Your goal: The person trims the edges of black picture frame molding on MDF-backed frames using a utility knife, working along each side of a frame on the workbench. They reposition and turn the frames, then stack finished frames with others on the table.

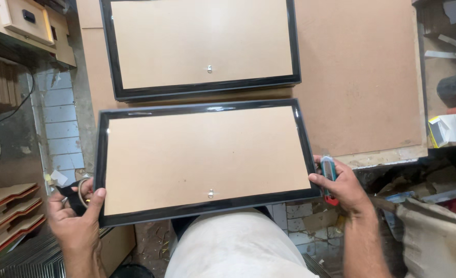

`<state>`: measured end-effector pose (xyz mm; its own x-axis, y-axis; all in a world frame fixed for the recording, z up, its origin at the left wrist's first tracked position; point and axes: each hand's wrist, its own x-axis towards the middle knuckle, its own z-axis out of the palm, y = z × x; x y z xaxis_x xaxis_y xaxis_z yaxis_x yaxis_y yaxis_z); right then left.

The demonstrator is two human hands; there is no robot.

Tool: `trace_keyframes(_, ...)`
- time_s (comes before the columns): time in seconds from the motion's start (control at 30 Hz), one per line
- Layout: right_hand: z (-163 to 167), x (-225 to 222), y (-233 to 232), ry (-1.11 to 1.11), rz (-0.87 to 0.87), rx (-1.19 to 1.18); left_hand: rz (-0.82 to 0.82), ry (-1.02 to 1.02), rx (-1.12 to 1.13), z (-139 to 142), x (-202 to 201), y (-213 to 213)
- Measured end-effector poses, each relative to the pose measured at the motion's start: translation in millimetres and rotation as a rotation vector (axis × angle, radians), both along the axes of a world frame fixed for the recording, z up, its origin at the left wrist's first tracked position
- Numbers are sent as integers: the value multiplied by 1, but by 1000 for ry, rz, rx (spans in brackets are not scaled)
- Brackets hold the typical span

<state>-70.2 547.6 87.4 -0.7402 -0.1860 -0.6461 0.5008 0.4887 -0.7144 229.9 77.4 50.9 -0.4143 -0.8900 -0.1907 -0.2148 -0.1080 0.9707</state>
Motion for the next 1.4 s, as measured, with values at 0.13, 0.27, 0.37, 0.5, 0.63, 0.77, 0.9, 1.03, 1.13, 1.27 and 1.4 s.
trace_keyframes(0.13, 7, -42, -7, 95, -11, -235, -3, 53, -52, 27, -42, -1)
trace_keyframes(0.27, -8, -122, -41, 261, 131, -58, -196, -17, -115, 16, -124, -47)
trace_keyframes(0.37, -27, -183, -81, 359, 174, -218, -222, 9, -112, 0, -194, -76)
trace_keyframes(0.5, -48, -226, -112, 403, 176, -144, -295, -34, -178, -15, -248, -85)
trace_keyframes(0.63, -55, -227, -117, 1006, 483, 205, -474, -376, -410, -16, -251, -89)
trace_keyframes(0.77, -57, -214, -118, 816, 610, 448, -612, -697, -668, -12, -239, -90)
trace_keyframes(0.9, -57, -212, -129, 660, 603, 634, -662, -771, -844, -14, -240, -94)
trace_keyframes(1.03, -60, -215, -131, 594, 627, 688, -685, -812, -937, -22, -246, -101)
trace_keyframes(1.13, -63, -213, -132, 533, 562, 606, -665, -816, -926, -25, -242, -107)
trace_keyframes(1.27, -58, -193, -139, 605, 520, 643, -595, -759, -783, -23, -225, -109)
trace_keyframes(1.4, -47, -131, -154, 1346, 407, 747, -297, -532, -969, -6, -177, -94)
